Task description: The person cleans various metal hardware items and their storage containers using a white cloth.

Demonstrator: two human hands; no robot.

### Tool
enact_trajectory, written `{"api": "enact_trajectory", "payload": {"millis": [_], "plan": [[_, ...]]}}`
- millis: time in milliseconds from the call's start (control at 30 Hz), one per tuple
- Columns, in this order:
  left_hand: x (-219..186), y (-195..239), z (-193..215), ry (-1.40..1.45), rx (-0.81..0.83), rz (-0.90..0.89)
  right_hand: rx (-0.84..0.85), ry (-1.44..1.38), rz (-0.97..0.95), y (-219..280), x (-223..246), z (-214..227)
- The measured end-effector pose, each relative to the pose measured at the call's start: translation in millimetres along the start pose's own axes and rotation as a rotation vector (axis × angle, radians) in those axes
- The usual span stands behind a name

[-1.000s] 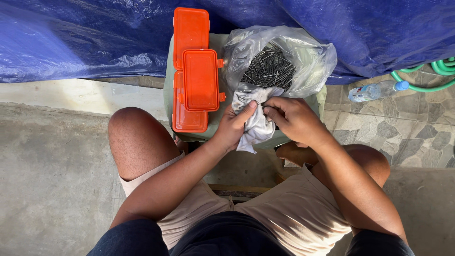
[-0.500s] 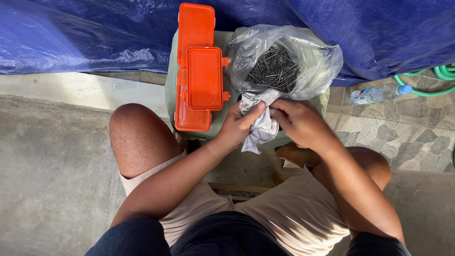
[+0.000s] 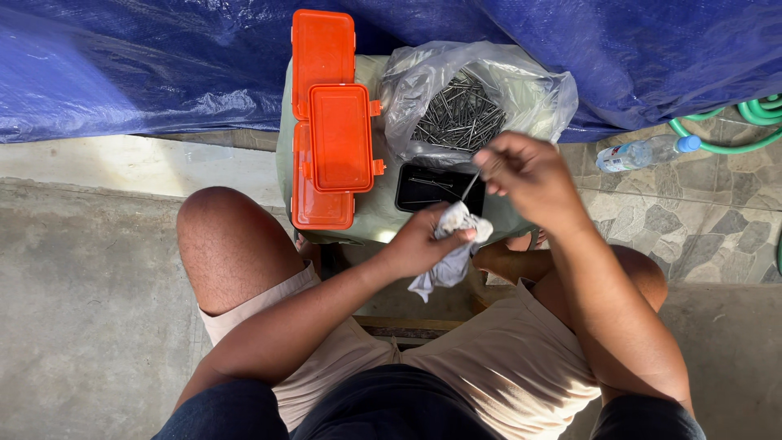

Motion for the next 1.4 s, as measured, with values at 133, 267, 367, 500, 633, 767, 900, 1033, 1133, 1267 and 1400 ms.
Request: {"api": "enact_trajectory", "payload": {"millis": [133,267,367,500,633,767,900,1033,1133,1267,1400], "plan": [[16,19,-26,0.107,0.092,0.107,-0.012,-0.119,-0.066,-3,-3,13],[24,25,-38,0.223,0.121,0.183,0.145,0.057,-0.161,-3,-18,-4],[46,26,-45,0.317,0.143,0.233,0.172,0.418,-0.168,-7,-41,-19],[55,24,-48,0.385,0.112,0.29,0.181,0.662,-0.19,-9,-22,-38],[62,24,-51,0.42,0.084,0.321,0.061,0.719,-0.063,-33,-26,-15],[57,22,-46,0.425,0.08,0.375,-0.039,0.853,-0.063,-82,-81,20],[54,19,-38,0.442,0.052,0.414,-0.002,0.976,-0.086,-113,-97,4],[52,18,-31,0.452,0.018,0.403,0.058,1.202,0.116,-120,-114,-32],[43,16,-23,0.463,0.0,0.407,0.007,1.37,0.251,-128,-127,-34],[52,13,-21,0.469,-0.036,0.39,0.075,1.285,0.197,-121,-112,-25],[51,7,-14,0.605,-0.194,0.369,0.042,1.107,0.122,-101,-79,-13]]}}
Point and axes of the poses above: each hand's wrist, its own y-axis away from the middle knuckle, its own z-axis out of the back of the hand, x = y × z, the point moved 5 cm from there along -y, towards the middle knuckle, and after that the axes turned 9 degrees about -y, right-handed, at the moved point
